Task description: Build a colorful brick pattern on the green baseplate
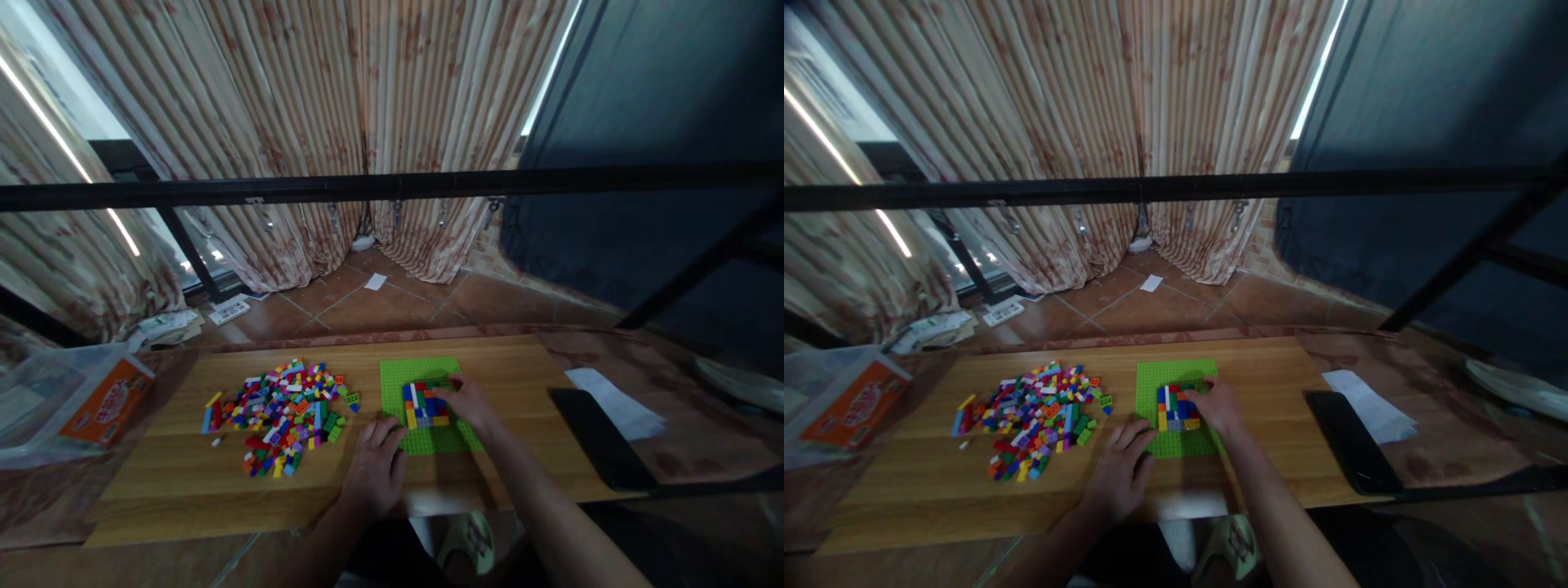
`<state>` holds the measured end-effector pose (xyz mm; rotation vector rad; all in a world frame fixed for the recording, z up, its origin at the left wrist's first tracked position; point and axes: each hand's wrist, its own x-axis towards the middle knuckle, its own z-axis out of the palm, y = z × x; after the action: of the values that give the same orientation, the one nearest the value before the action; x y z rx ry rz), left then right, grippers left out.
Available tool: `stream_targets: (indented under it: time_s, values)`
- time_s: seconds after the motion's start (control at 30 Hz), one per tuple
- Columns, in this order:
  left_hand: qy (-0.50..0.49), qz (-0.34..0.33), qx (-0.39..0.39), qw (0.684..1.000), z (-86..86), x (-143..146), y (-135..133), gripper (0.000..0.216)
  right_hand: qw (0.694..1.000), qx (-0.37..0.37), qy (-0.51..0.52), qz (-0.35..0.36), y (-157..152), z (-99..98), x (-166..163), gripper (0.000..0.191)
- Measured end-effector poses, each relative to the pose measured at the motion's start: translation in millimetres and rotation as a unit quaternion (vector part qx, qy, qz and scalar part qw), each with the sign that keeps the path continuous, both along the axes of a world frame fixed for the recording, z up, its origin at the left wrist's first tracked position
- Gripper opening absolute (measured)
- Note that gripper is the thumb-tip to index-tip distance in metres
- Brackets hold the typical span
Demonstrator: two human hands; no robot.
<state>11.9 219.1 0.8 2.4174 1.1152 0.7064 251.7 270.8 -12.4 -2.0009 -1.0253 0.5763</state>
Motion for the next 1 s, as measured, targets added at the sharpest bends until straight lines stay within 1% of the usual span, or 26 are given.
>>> stream_targets:
  time_s: [0.2,0.33,0.57,0.77,1.0]
  values:
    - [-0.016,-0.009,-0.032,0.999,1.3,1,1,0.038,0.999,-0.041,-0.023,0.011,13,-1.0,-3,0.048]
    - [-0.013,-0.013,-0.049,0.999,3.1,1,1,0.039,0.998,-0.049,-0.028,0.016,16,-1.2,-4,0.048]
    - [-0.017,-0.009,-0.069,0.997,5.4,2,1,0.038,0.997,-0.068,-0.019,0.02,18,4.9,-1,0.047]
    - [-0.025,-0.009,-0.081,0.996,6.9,2,0,0.038,0.997,-0.071,-0.016,0.016,18,4.4,-2,0.05]
    - [-0.028,-0.01,-0.084,0.996,6.5,2,1,0.038,0.997,-0.068,-0.017,0.019,19,-0.5,2,0.048]
